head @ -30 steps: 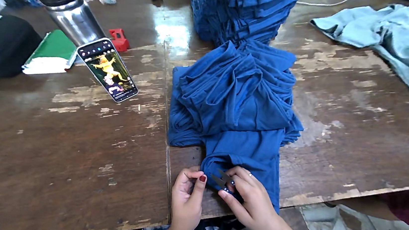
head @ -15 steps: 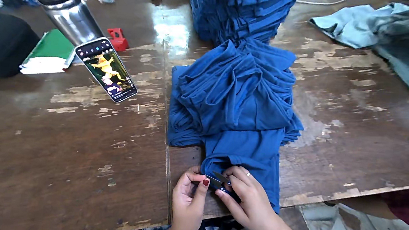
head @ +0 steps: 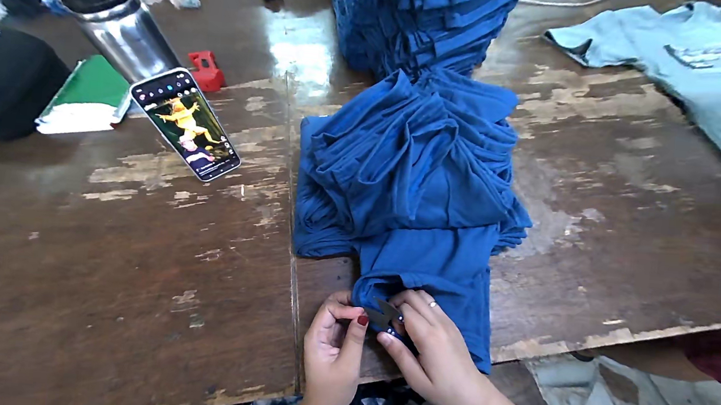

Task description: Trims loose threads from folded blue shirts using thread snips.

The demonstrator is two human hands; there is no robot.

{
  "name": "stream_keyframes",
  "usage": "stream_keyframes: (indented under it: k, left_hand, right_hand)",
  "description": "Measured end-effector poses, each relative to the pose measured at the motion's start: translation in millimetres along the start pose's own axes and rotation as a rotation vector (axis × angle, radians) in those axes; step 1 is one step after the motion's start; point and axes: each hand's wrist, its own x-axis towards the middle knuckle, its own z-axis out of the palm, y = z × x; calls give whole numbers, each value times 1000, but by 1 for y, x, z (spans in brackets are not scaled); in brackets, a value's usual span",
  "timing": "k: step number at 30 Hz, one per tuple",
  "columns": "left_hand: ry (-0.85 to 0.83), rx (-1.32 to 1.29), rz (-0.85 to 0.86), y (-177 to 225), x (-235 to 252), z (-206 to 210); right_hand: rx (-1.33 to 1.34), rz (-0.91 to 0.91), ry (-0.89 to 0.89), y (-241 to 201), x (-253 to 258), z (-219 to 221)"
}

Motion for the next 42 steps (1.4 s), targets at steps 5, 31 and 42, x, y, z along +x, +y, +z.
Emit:
stream_keyframes:
  k: [5,31,42]
  left_hand:
    - [56,-27,-40,-1,0,-2]
    - [32,-21,-23,-2,1,-2]
    - [-9,244,73,10,0,-8]
  right_hand:
    - [-65,-1,-27,-1,0,-1]
    - [79,32,2,3,10,-13]
    - [37,34,136,38,30,-33]
